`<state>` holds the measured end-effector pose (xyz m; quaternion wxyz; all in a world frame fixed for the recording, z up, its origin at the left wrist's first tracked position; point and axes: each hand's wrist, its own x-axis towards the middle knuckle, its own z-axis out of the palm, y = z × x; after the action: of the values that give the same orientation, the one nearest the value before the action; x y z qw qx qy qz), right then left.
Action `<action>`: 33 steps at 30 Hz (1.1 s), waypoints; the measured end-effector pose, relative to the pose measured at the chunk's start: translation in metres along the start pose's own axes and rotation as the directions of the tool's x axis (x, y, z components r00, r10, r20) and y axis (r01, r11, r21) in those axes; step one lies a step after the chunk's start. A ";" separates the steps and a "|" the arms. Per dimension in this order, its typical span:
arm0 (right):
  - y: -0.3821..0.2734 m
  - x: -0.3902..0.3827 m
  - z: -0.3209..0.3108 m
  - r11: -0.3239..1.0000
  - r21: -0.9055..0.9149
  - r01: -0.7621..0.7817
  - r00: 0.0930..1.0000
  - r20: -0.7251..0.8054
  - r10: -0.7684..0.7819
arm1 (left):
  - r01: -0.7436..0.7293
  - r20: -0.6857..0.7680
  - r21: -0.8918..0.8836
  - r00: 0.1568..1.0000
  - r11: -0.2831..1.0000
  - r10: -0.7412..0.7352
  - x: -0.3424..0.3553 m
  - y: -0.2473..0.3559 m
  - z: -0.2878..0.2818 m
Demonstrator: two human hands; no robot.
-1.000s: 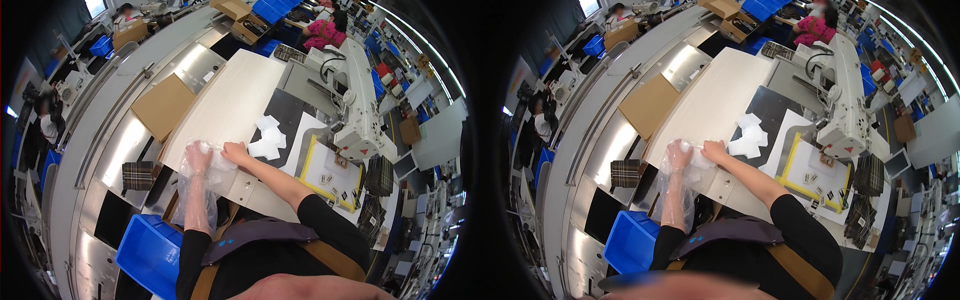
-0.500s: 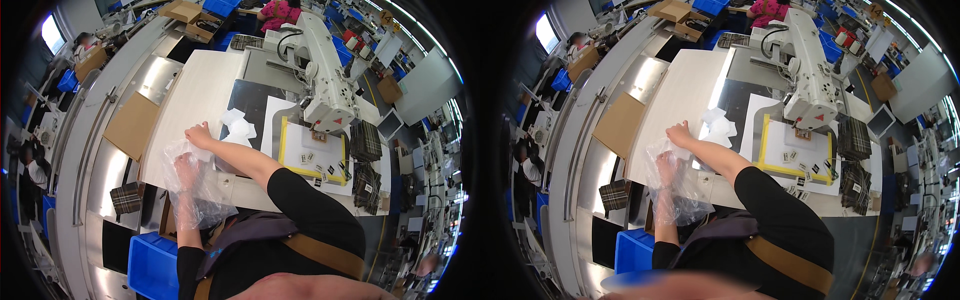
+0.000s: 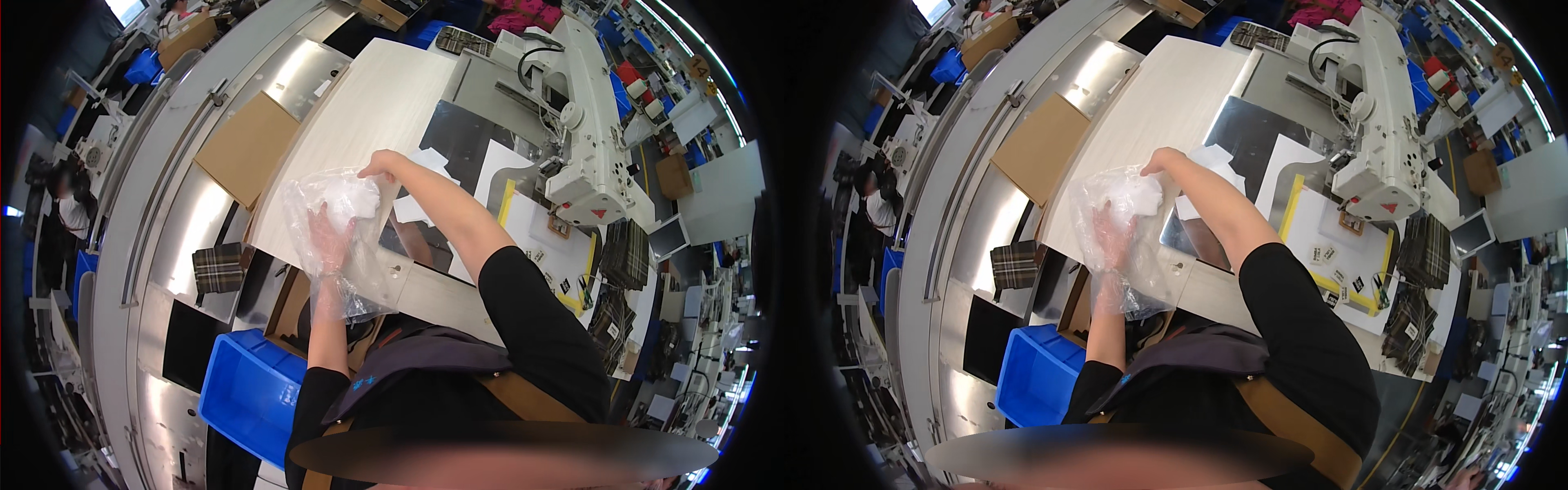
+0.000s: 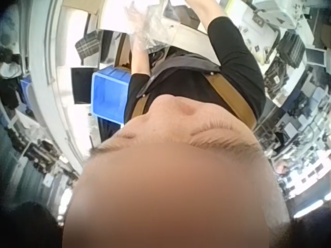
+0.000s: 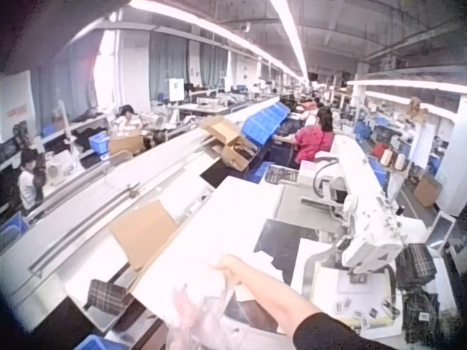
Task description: Sewing labels onto plaid fabric pieces using an industrial sewing machine.
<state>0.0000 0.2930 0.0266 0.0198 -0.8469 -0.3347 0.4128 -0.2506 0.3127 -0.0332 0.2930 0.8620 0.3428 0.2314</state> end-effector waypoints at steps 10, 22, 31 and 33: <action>-0.028 0.019 0.023 0.583 0.777 0.237 0.872 0.094 -0.480 | 0.119 -0.198 -0.369 0.959 0.922 -0.203 -0.037 0.030 0.057; -0.041 0.030 0.053 0.641 0.405 0.651 0.754 -0.443 -0.486 | 0.187 -0.049 -0.241 0.978 0.952 -0.205 -0.046 0.044 0.092; 0.048 -0.048 0.052 0.646 0.429 0.632 0.623 -0.777 -0.094 | 0.094 0.060 -0.514 0.995 0.853 -0.074 -0.105 0.090 0.066; 0.075 -0.100 0.057 0.555 0.403 0.728 0.569 -0.807 -0.160 | 0.015 0.097 -0.457 0.995 0.889 0.033 -0.114 0.087 0.054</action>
<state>-0.0432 0.1628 0.0349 0.5777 -0.7302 -0.3380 0.1369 -0.2541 0.1598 -0.0370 0.5037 0.7810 0.2595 0.2627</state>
